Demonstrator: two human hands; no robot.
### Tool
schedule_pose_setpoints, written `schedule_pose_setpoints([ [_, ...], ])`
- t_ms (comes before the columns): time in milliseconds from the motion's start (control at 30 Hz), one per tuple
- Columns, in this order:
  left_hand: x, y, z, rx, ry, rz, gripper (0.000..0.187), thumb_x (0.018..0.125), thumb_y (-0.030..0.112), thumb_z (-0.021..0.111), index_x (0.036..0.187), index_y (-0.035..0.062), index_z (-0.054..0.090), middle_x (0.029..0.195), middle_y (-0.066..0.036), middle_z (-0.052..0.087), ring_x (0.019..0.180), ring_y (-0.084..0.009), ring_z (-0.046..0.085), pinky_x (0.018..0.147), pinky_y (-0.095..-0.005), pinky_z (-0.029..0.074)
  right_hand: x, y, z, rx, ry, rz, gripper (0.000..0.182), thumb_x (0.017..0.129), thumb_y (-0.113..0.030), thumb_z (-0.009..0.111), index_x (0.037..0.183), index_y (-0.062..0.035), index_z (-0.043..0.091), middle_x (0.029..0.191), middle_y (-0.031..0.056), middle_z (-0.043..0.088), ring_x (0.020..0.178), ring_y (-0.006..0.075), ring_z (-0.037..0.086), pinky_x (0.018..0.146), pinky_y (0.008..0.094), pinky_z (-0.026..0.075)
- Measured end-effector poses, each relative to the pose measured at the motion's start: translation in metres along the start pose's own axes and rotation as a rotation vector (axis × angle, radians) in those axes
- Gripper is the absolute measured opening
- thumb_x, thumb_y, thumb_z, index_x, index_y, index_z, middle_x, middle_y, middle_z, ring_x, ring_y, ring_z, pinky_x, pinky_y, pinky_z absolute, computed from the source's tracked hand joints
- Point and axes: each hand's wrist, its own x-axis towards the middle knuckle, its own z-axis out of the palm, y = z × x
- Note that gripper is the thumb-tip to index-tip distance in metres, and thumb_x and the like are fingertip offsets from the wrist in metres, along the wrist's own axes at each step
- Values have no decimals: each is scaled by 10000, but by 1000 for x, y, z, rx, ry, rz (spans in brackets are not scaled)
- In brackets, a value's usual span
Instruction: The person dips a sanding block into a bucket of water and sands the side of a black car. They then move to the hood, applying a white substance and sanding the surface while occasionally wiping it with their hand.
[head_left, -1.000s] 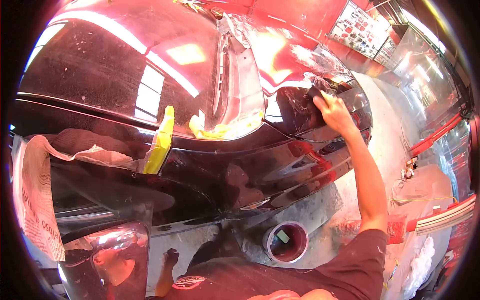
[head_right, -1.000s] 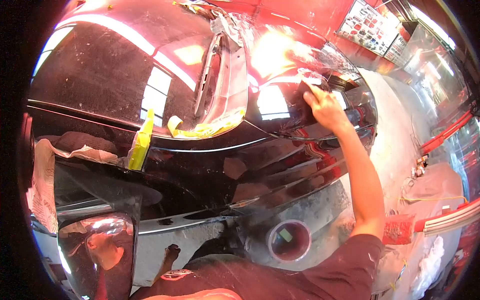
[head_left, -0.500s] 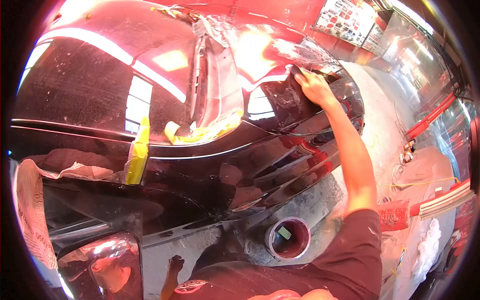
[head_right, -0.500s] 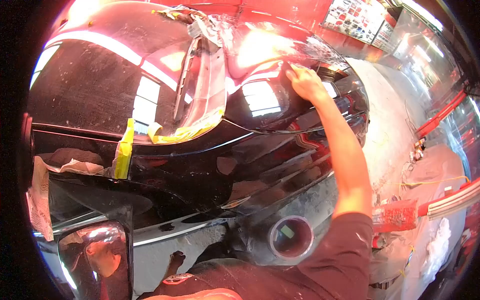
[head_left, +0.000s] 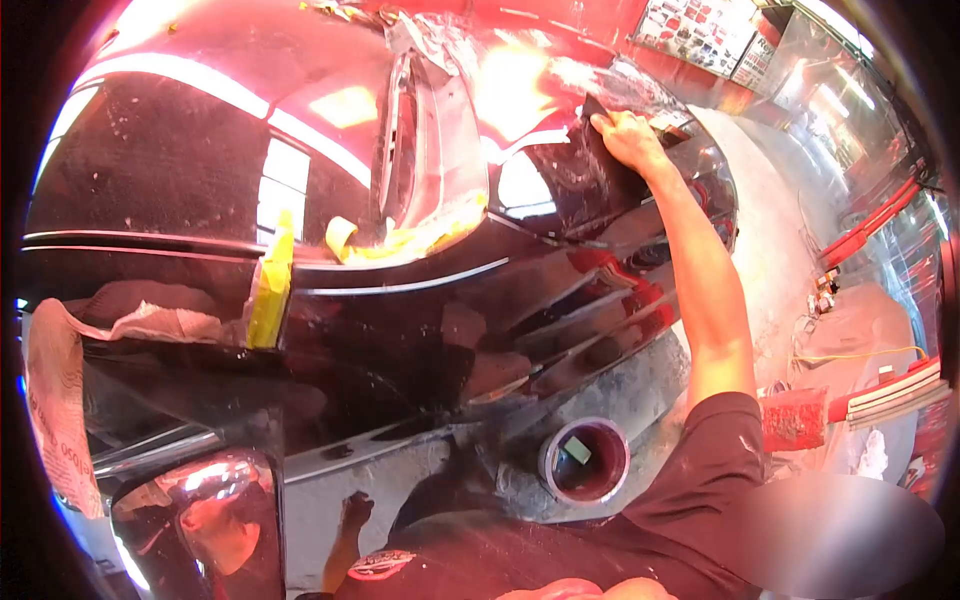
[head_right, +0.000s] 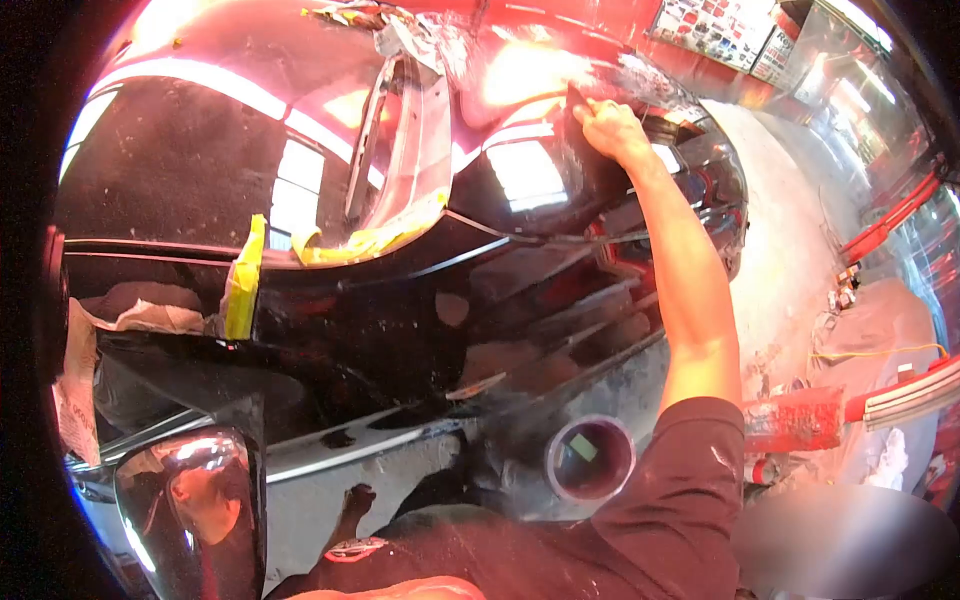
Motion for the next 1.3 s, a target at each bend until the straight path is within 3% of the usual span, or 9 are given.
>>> schedule_pose_setpoints([
  [200, 2, -7, 0, -24, 13, 43, 400, 812, 290, 714, 1126, 43, 733, 1120, -209, 732, 1077, -372, 699, 958, -468, 549, -104, -56, -51, 239, -10, -126, 438, 1006, -346, 549, 1335, -71, 637, 1211, 267, 668, 1175, 439, 622, 1036, 496, 474],
  [400, 14, 20, -5, 21, -20, 100, 423, 828, 309, 713, 1166, 56, 717, 1162, -208, 718, 1110, -375, 682, 975, -460, 538, 20, 20, -2, -43, -77, -5, 587, 995, -516, 511, 1297, -32, 649, 1232, 323, 636, 1209, 491, 581, 1056, 533, 440],
  [567, 20, 81, -26, 17, -89, 340, 444, 861, 334, 704, 1215, 67, 686, 1216, -195, 699, 1160, -379, 650, 1009, -461, 514, 6, 27, -21, 321, 58, 319, 776, 958, -603, 596, 1296, 95, 606, 1347, 229, 641, 1262, 347, 596, 1058, 435, 446],
  [633, 19, 118, -39, 82, -148, 449, 462, 904, 356, 683, 1286, 99, 650, 1267, -207, 670, 1210, -382, 618, 1046, -458, 487, -19, 64, -20, 936, 257, 404, 523, 927, -423, 757, 1244, -18, 660, 1185, 77, 690, 1075, 196, 645, 881, 363, 509],
  [800, -11, 224, -90, -18, -384, 537, 470, 945, 339, 700, 1306, 44, 641, 1275, -184, 677, 1178, -311, 655, 1026, -398, 500, -219, 62, -43, 1757, 381, 182, 349, 985, -180, 645, 1315, -65, 651, 1223, 152, 713, 1149, 350, 665, 1068, 474, 483],
  [867, -22, 250, -92, -203, -517, 515, 461, 958, 325, 709, 1320, 48, 642, 1270, -156, 690, 1158, -262, 672, 1015, -369, 508, -317, 17, -28, 1915, 301, 481, 282, 965, -212, 650, 1166, -14, 664, 1144, 107, 696, 1071, 264, 671, 966, 488, 556],
  [967, -42, 308, -90, -485, -725, 503, 604, 967, 348, 714, 1443, 24, 532, 1375, -164, 626, 1267, -252, 603, 1085, -372, 459, -444, -34, 56, 1895, 341, 882, 242, 943, -97, 651, 1140, 43, 647, 1113, 140, 676, 1030, 326, 665, 949, 593, 555],
  [1100, -65, 365, -40, -792, -826, 492, 800, 986, 414, 678, 1593, 61, 294, 1519, -181, 474, 1402, -240, 456, 1151, -419, 372, -545, -128, 130, 1986, -28, 1319, 310, 963, -99, 641, 1247, 13, 588, 1140, 133, 658, 971, 275, 672, 813, 463, 612],
  [1300, -83, 381, 79, -971, -758, 94, 582, 1011, 435, 638, 1394, 7, 542, 1188, -72, 654, 1048, -153, 622, 906, -318, 510, -643, -138, 169, 1886, -349, 1329, 233, 970, -150, 638, 1141, 7, 648, 1031, 73, 691, 898, 175, 677, 754, 322, 571],
])
